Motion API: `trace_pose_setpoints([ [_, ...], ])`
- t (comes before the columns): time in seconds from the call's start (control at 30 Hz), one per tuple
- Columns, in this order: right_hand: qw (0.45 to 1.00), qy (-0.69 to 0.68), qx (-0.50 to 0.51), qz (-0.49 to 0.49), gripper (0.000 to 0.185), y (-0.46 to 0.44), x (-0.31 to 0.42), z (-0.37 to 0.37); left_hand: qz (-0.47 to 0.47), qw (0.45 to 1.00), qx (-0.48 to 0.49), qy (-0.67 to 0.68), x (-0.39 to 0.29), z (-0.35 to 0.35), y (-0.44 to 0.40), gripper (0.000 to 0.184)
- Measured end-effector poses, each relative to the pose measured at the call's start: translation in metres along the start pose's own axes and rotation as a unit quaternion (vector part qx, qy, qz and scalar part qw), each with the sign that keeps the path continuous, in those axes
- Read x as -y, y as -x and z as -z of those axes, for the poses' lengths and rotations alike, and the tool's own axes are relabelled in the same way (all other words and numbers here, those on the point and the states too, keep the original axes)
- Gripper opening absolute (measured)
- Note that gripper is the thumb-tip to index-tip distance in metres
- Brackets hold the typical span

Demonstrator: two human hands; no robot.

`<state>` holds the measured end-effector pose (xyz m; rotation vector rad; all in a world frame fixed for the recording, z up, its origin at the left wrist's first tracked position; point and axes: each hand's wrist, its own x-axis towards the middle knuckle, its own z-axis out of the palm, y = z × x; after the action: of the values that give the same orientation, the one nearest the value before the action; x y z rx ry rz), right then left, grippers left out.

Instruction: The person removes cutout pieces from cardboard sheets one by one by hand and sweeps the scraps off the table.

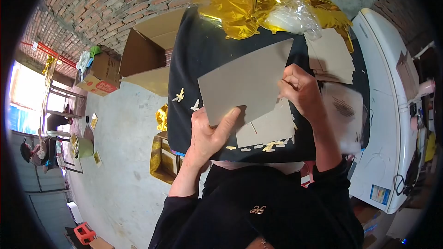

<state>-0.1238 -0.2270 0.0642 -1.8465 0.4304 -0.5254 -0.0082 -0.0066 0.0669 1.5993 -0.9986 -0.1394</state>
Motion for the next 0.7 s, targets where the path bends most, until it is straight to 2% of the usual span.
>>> trace_pose_setpoints([
  [0.27,0.999,-0.015,-0.033,-0.003,0.01,0.006,0.009,-0.003,-0.045,0.997,0.023,-0.064,-0.001,-0.004,0.004,0.011],
  [0.37,0.997,0.045,-0.052,0.035,0.012,0.007,0.004,-0.002,-0.088,0.993,0.012,-0.072,-0.001,-0.01,0.001,0.013],
  [0.47,0.989,0.117,-0.09,0.022,0.015,0.005,0.009,-0.009,-0.104,0.991,0.021,-0.083,-0.003,-0.015,0.0,0.014],
  [0.57,0.991,0.114,-0.069,0.023,0.016,0.003,0.007,-0.007,-0.081,0.992,0.038,-0.092,-0.001,-0.014,0.004,0.012],
  [0.7,0.994,0.103,0.018,0.041,0.01,0.002,-0.007,0.003,-0.048,0.995,0.048,-0.067,0.0,-0.009,0.006,0.011],
])
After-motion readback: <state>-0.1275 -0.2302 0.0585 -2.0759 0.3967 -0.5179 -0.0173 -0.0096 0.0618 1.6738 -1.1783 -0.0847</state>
